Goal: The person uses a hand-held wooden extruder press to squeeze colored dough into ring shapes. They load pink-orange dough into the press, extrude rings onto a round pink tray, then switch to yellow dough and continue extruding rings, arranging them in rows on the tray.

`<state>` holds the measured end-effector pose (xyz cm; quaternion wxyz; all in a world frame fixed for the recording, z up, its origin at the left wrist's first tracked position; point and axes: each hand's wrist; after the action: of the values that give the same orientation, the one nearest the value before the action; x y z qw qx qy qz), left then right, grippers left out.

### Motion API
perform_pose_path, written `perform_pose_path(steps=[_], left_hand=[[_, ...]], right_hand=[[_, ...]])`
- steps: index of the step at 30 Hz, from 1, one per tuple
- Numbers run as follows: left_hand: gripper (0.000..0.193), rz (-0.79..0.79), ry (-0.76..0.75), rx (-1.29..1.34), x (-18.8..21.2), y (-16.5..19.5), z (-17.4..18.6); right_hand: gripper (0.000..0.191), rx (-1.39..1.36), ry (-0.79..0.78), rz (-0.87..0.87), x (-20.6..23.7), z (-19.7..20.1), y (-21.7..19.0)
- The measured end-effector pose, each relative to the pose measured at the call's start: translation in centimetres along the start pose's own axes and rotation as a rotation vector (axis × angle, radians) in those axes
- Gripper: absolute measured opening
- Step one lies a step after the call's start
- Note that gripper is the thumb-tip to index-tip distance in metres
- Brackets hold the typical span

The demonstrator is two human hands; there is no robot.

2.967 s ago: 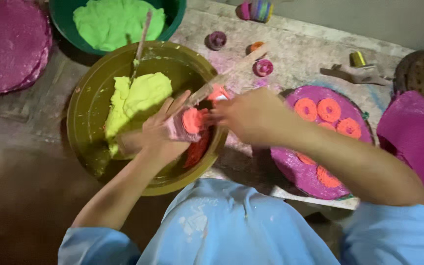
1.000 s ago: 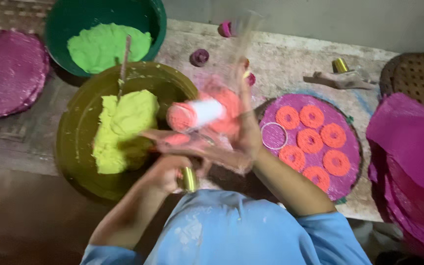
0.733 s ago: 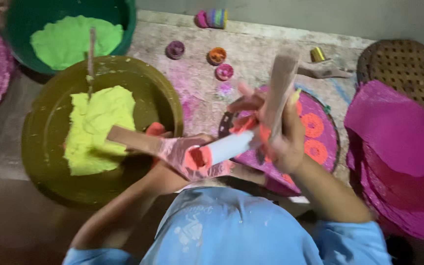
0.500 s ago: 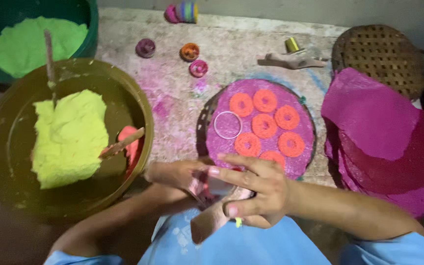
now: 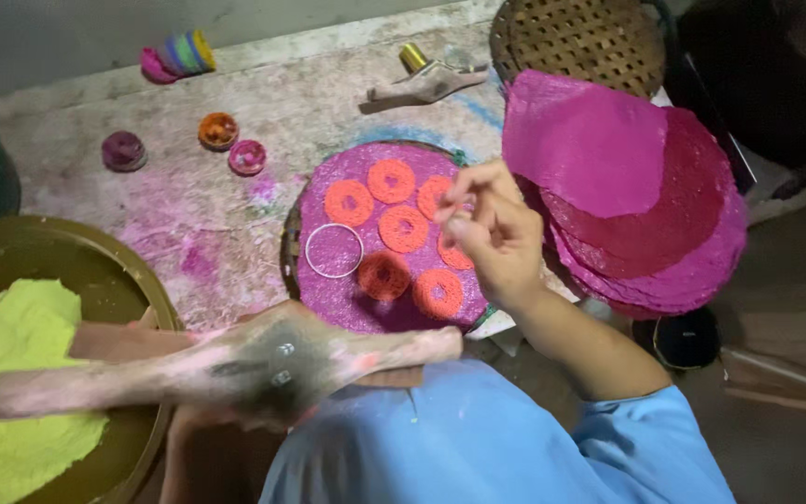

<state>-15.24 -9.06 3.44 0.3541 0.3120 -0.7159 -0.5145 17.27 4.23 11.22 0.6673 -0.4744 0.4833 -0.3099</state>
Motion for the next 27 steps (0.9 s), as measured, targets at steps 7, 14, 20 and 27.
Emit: perform_pose_path(steps=[7, 14, 20, 27], left_hand=[[0.036, 0.257, 0.07, -0.692, -1.5, 0.4, 2.2], [0.094, 0.066, 0.332, -0.636, -9.2, 6.6, 0.3], [0.106, -0.869, -0.355, 0.646, -12.3, 8.3, 1.0], [0.041, -0.935, -0.176, 0.943, -17.0, 2.4, 1.5]], right_hand=[[0.079, -0.63, -1.183, -0.414, -0.1, 0.8, 3.5], [0.076, -0.192, -1.098, -0.94, 1.5, 7.9, 10.4], [0.08, -0.209, -1.012, -0.82, 3.9, 9.5, 8.5], [0.089, -0.162, -1.045, -1.03, -0.7, 8.7, 4.5]])
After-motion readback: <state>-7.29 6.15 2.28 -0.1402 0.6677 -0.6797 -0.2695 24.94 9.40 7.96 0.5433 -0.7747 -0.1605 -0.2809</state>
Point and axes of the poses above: each hand's wrist, its own x-axis away from the middle knuckle, its own z-axis out of the back of the hand, y = z × x, and after that the axes turned 3 degrees about z, right-handed
